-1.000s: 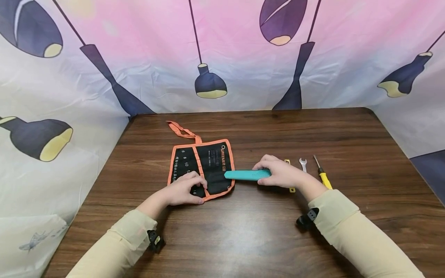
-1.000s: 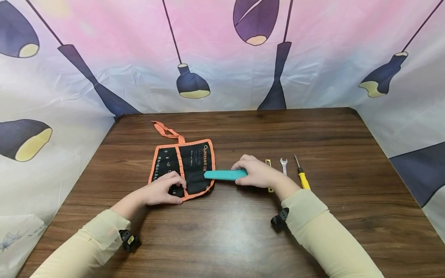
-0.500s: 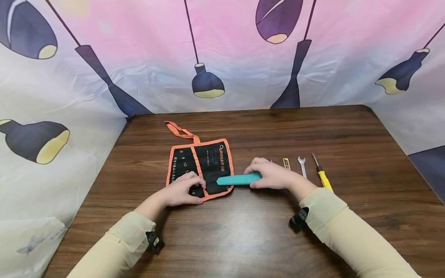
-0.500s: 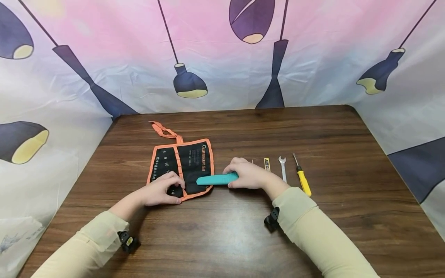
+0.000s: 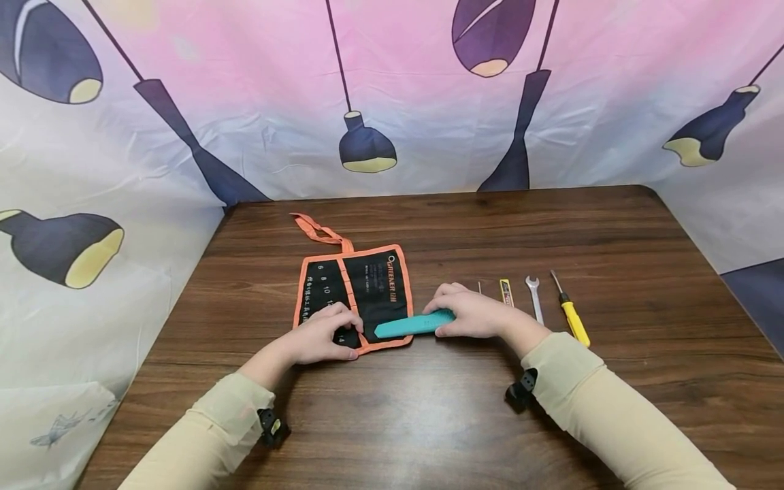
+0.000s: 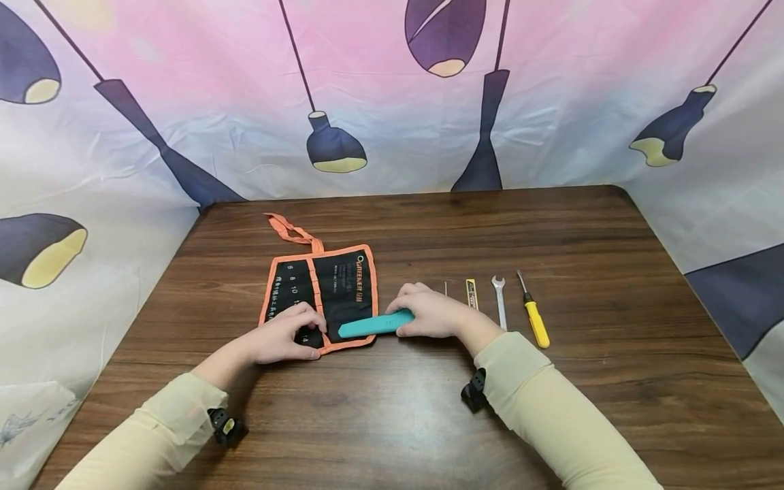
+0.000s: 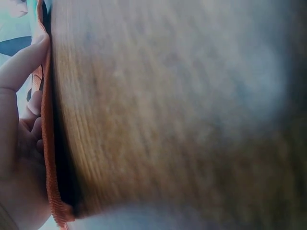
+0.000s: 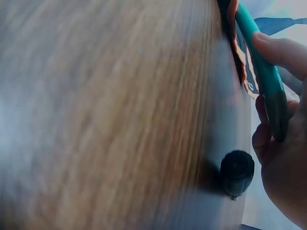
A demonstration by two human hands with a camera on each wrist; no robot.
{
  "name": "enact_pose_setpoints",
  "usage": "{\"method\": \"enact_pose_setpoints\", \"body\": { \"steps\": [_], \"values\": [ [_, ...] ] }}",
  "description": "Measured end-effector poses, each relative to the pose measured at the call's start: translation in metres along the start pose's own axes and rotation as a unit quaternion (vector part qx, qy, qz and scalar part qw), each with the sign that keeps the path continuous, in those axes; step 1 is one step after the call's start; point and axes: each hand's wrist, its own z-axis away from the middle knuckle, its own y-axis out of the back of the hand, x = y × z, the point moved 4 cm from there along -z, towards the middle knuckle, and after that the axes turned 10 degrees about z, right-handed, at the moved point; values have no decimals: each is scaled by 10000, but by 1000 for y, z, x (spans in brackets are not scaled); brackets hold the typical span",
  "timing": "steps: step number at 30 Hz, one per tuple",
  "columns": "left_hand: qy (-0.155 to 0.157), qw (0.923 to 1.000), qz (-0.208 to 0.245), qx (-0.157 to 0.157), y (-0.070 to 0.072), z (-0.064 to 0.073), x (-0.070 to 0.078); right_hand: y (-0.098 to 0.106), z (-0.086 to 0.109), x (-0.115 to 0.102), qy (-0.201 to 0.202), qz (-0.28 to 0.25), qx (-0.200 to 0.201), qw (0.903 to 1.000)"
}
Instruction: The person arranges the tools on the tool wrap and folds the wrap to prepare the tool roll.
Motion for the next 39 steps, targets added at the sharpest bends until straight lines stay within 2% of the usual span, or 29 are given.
{"method": "enact_pose_setpoints", "body": {
  "steps": [9,18,28,35,39],
  "values": [
    [-64,10000,-46,49,-1,-1,-2,-5,-6,-8,270,172,37,9995],
    [-107,9999,-100,87,-2,-1,-3,-10,-13,-18,405,35,-82,9991],
    [-109,9998,-111,141,-1,-1,-4,-18,-21,-25,283,-20,-41,9996],
    [-230,9994,-133,217,-1,-1,-2,-23,-24,-28,200,35,27,9998],
    [-136,9997,-95,166,-2,0,-3,-24,-22,-26,97,51,29,9999]
  ]
}}
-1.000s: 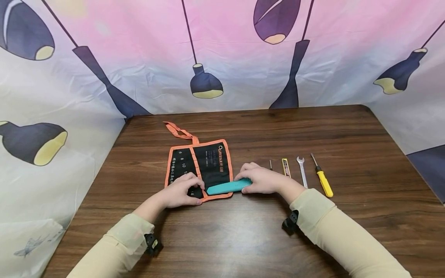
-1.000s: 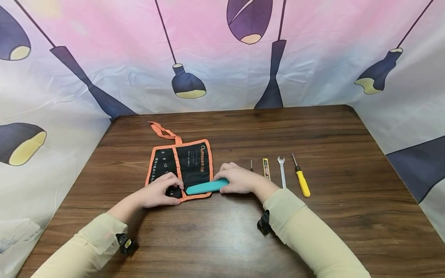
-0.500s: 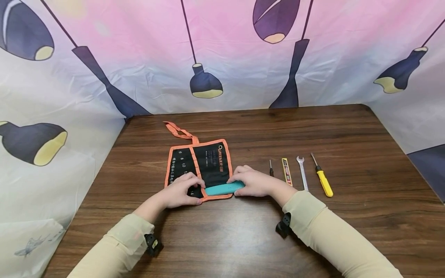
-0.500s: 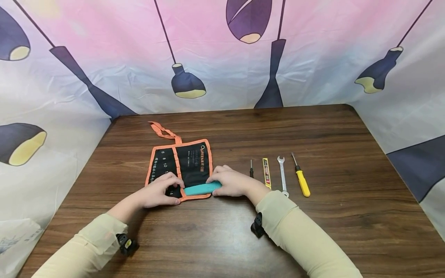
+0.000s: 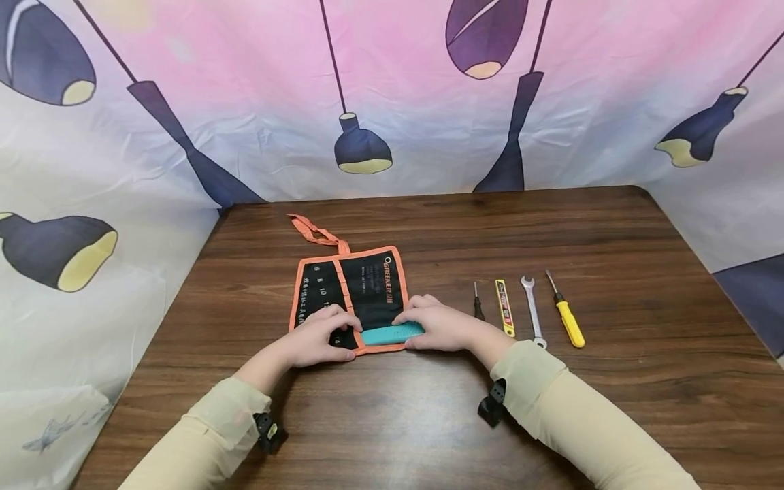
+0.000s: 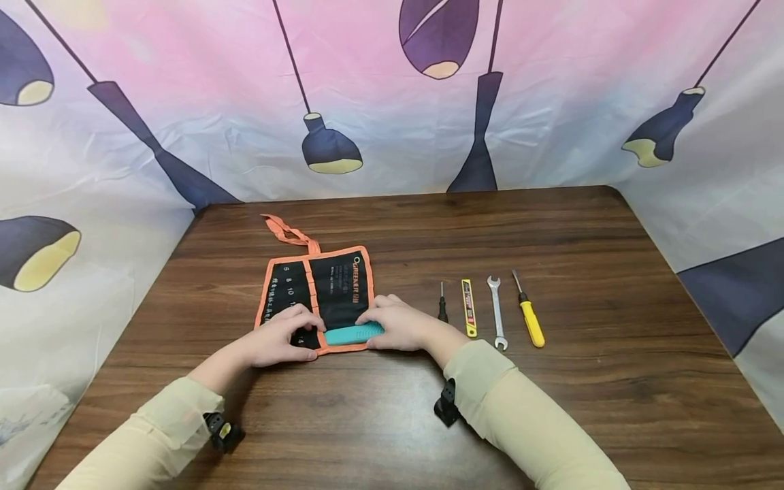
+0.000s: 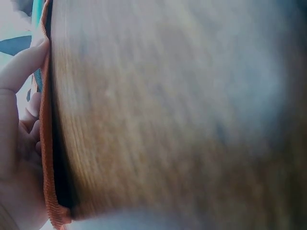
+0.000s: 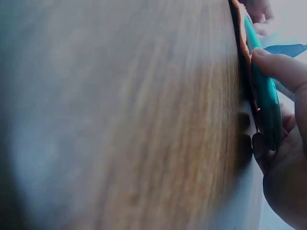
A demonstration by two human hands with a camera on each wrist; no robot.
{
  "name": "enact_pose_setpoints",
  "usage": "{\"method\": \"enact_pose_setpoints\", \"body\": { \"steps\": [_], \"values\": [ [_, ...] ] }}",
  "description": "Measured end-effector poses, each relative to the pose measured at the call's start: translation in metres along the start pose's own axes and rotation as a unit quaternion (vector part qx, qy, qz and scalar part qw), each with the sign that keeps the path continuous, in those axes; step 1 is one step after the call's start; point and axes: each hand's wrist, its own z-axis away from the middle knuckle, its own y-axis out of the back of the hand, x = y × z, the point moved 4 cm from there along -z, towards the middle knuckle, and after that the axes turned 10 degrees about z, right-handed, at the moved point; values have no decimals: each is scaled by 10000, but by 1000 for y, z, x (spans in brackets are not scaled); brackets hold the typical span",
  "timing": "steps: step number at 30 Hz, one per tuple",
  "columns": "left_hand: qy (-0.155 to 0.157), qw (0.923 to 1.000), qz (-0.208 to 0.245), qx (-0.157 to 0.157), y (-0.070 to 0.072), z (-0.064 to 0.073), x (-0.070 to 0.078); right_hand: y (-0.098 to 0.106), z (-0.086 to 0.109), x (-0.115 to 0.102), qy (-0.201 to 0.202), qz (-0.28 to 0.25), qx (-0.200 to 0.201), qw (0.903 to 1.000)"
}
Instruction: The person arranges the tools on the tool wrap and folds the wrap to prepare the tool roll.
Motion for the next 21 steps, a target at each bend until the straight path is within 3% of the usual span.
{"method": "enact_pose_setpoints", "body": {
  "steps": [8,14,21],
  "values": [
    [-107,9999,-66,21,-1,0,1,14,21,16,-127,143,518,9985],
    [-54,10000,-57,41,2,0,2,20,31,28,-320,274,572,9975],
    [-41,10000,-42,-13,1,1,1,17,29,27,-201,322,647,9972]
  ]
}}
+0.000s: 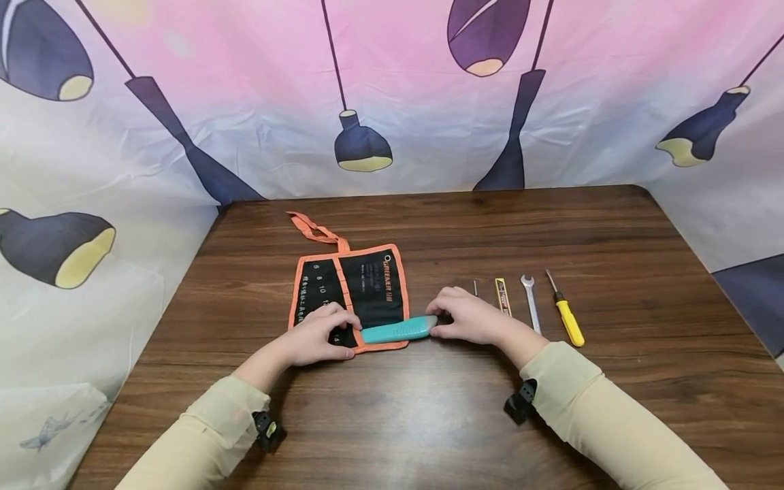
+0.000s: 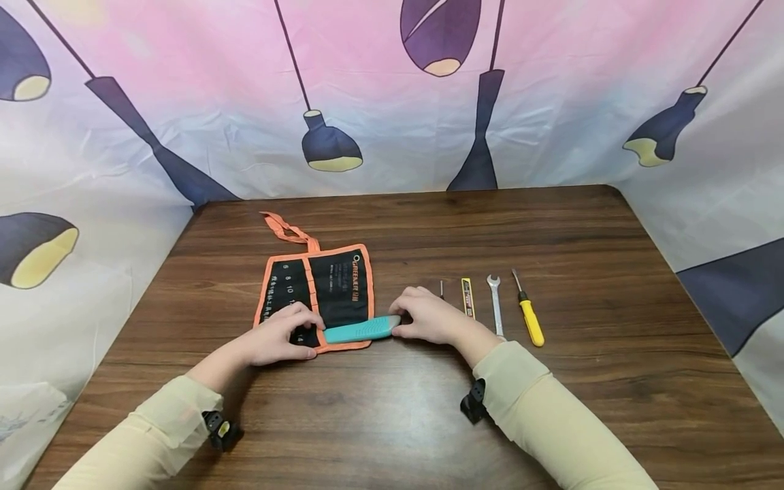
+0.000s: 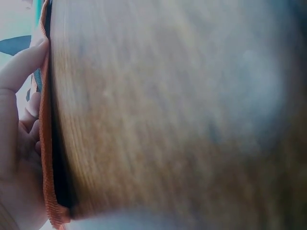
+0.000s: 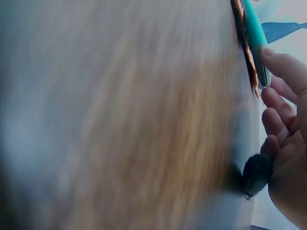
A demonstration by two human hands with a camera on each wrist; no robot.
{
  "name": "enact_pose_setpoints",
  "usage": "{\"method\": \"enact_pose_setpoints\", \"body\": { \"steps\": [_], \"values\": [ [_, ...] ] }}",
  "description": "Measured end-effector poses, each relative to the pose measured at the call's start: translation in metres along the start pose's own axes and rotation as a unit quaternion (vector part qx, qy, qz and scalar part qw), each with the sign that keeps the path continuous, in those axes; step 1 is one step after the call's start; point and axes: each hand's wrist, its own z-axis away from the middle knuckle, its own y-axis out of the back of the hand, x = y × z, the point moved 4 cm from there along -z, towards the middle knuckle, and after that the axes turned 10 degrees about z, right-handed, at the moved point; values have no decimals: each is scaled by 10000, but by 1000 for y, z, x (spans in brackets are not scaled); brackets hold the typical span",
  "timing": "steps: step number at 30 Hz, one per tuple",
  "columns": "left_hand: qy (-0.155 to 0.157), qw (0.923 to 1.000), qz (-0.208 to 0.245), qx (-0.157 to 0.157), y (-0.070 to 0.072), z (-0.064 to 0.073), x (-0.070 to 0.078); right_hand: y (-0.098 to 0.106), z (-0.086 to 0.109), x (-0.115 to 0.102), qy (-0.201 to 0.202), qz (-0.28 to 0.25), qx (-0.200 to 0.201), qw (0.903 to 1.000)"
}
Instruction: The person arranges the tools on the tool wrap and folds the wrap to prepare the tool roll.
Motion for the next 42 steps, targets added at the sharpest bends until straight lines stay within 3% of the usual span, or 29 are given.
{"method": "enact_pose_setpoints", "body": {
  "steps": [42],
  "values": [
    [-47,9998,24,178,-1,1,-2,-15,-25,-28,54,20,-128,9999]
  ]
}}
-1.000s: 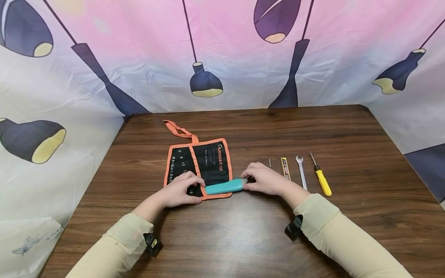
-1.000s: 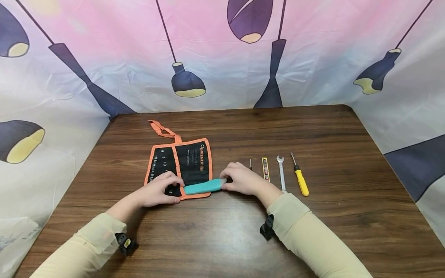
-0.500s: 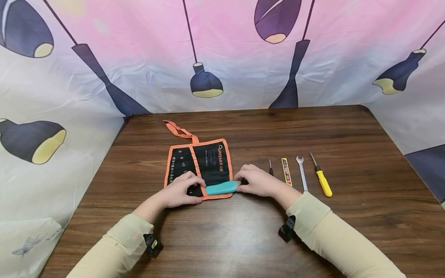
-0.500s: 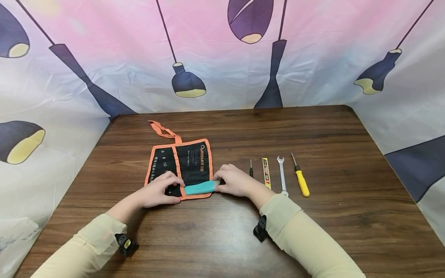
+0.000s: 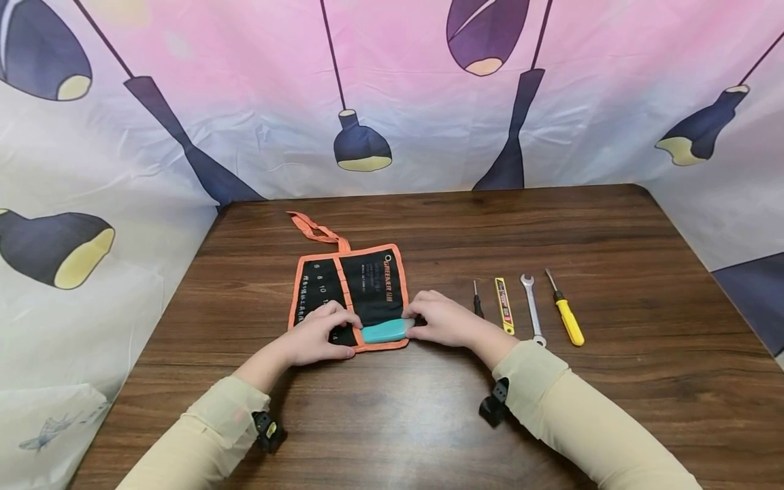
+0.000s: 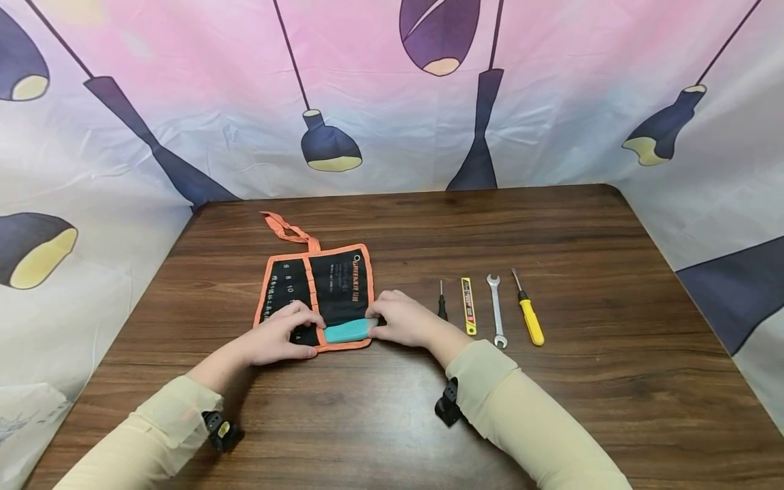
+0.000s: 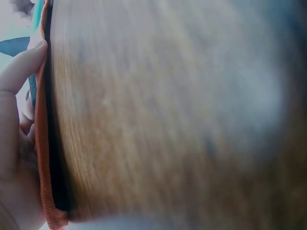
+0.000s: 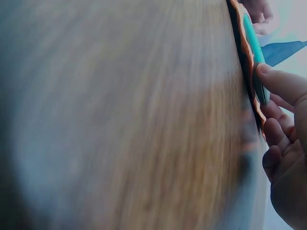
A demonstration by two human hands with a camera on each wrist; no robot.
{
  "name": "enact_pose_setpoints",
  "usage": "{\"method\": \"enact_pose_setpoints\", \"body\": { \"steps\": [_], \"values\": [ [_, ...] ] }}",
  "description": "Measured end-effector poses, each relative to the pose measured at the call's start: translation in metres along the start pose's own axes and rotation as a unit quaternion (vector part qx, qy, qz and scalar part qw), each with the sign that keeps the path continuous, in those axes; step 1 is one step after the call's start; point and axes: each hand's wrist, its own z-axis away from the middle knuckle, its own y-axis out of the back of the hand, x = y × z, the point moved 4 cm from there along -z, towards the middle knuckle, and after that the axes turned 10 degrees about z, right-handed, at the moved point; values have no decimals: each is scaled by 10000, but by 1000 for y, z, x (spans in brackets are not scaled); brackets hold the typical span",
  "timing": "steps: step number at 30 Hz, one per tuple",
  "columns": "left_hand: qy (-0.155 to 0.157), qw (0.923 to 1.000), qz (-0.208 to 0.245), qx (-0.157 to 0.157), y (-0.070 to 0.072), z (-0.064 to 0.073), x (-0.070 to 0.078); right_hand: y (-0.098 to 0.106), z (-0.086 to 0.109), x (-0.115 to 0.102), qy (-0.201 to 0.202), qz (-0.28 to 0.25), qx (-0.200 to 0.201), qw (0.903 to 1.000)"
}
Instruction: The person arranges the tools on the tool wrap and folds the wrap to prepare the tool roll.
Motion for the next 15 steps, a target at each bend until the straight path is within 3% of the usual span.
{"method": "enact_pose_setpoints", "body": {
  "steps": [15],
  "values": [
    [40,10000,3,42,0,0,2,-7,-12,-11,67,-70,25,9999]
  ]
}}
